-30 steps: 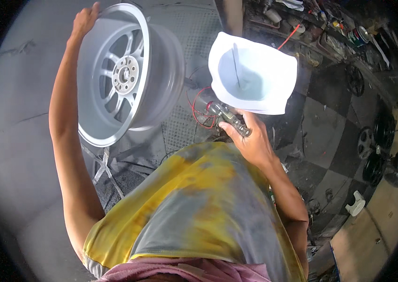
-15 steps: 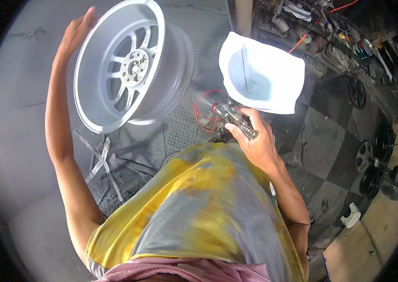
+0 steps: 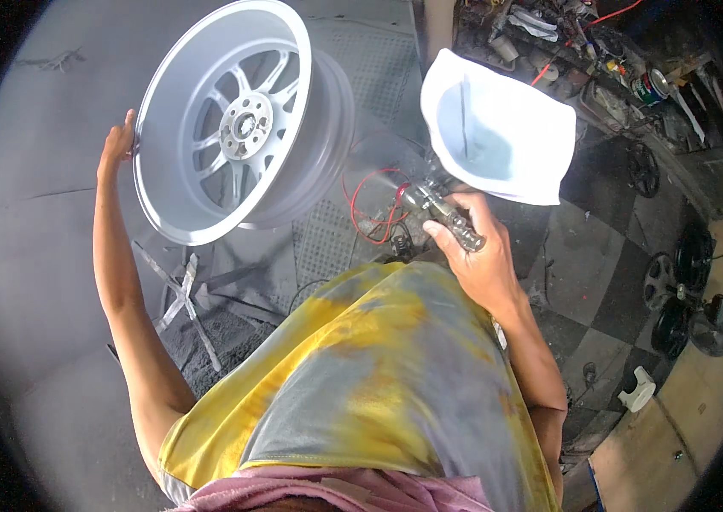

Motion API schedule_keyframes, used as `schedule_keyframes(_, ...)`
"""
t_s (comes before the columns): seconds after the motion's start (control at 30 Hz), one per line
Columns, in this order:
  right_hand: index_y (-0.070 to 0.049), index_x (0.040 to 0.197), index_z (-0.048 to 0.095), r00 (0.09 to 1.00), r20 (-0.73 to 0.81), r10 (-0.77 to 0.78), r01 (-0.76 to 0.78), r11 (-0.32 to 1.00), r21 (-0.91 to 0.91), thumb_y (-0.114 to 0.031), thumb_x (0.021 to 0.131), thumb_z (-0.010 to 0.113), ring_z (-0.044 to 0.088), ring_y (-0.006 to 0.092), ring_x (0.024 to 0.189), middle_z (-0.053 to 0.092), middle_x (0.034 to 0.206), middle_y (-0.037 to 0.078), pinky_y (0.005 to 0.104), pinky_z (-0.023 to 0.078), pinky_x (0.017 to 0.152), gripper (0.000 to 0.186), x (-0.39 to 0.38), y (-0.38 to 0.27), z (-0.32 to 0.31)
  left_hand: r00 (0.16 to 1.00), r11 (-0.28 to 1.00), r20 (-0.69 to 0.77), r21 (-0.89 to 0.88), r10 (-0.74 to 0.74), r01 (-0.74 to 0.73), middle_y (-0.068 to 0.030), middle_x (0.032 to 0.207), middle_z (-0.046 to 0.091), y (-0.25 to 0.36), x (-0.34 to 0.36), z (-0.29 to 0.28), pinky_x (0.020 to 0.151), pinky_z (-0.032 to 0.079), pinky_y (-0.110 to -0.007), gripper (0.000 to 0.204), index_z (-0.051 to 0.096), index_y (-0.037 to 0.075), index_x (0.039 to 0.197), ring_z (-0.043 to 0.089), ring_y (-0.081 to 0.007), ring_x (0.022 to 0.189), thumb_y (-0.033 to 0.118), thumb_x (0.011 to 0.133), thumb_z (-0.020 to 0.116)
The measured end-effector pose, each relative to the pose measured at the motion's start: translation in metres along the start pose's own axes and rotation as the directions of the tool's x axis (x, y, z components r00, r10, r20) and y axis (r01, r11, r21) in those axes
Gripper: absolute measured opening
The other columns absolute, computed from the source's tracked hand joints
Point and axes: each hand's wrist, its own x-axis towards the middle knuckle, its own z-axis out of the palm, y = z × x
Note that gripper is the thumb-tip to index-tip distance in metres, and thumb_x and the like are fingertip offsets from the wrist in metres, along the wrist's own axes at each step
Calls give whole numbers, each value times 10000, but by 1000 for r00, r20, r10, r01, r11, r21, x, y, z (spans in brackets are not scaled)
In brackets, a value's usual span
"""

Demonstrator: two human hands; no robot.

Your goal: The person prepares a car rim for painting, then uses a spray gun to apply a coating to the spokes and center of the rim in a spray booth.

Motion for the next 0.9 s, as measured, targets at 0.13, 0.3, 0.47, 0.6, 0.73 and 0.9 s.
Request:
schedule_keyframes(0.13, 2, 1172, 610, 993, -113, -34, 38, 999, 32, -159, 951, 801, 631, 141, 768, 688, 878, 98, 315, 520, 701, 334, 3, -11, 2, 968, 966, -176, 214, 181, -142, -356, 1153, 711, -13, 34, 3, 1011, 533, -547, 949, 726, -107, 1159, 691, -481, 1134, 747, 1025, 335)
schedule_keyframes(0.3, -9, 1219, 604, 974, -224, -35, 19, 997, -72, -179, 964, 789, 622, 119, 762, 683, 852, 65, 293, 509, 716, 358, 4, -20, -10, 934, 943, -236, 263, 267, -204, -395, 1232, 662, 50, 64, 16, 1083, 474, -563, 956, 712, -110, 1192, 608, -536, 1245, 747, 1026, 323)
schedule_keyframes(0.47, -6, 1246, 576, 988, -24, 153, -147, 974, 175, -157, 993, 746, 678, 99, 833, 719, 915, 58, 287, 545, 784, 341, -26, -34, -3, 925, 918, -179, 284, 335, -278, -389, 1252, 659, 86, 74, 15, 1098, 467, -553, 958, 705, -105, 1214, 602, -523, 1267, 751, 1025, 318)
schedule_keyframes(0.6, 5, 1253, 562, 978, 184, 101, -146, 957, 249, -183, 1015, 728, 689, 97, 853, 719, 918, 61, 287, 541, 774, 346, -32, -27, -8, 931, 942, -208, 223, 299, -253, -382, 1305, 638, 85, 71, 18, 1109, 460, -550, 965, 685, -103, 1257, 580, -509, 1309, 761, 1019, 326)
schedule_keyframes(0.73, 3, 1250, 556, 982, 180, 51, -91, 971, 221, -191, 1018, 728, 682, 94, 845, 717, 930, 55, 283, 538, 749, 347, -10, -32, -32, 946, 967, -244, 187, 214, -171, -381, 1335, 623, 40, 35, -4, 1119, 456, -530, 951, 654, -116, 1304, 571, -505, 1322, 744, 1023, 363)
schedule_keyframes(0.9, -9, 1251, 576, 995, -43, -93, 98, 986, 134, -161, 1038, 699, 658, 89, 807, 701, 965, 39, 267, 534, 729, 290, 26, -33, -76, 719, 885, -550, 86, 425, -457, -269, 1240, 706, 71, -162, -19, 1041, 498, -505, 676, 702, -38, 1273, 649, -456, 1194, 556, 1095, 433)
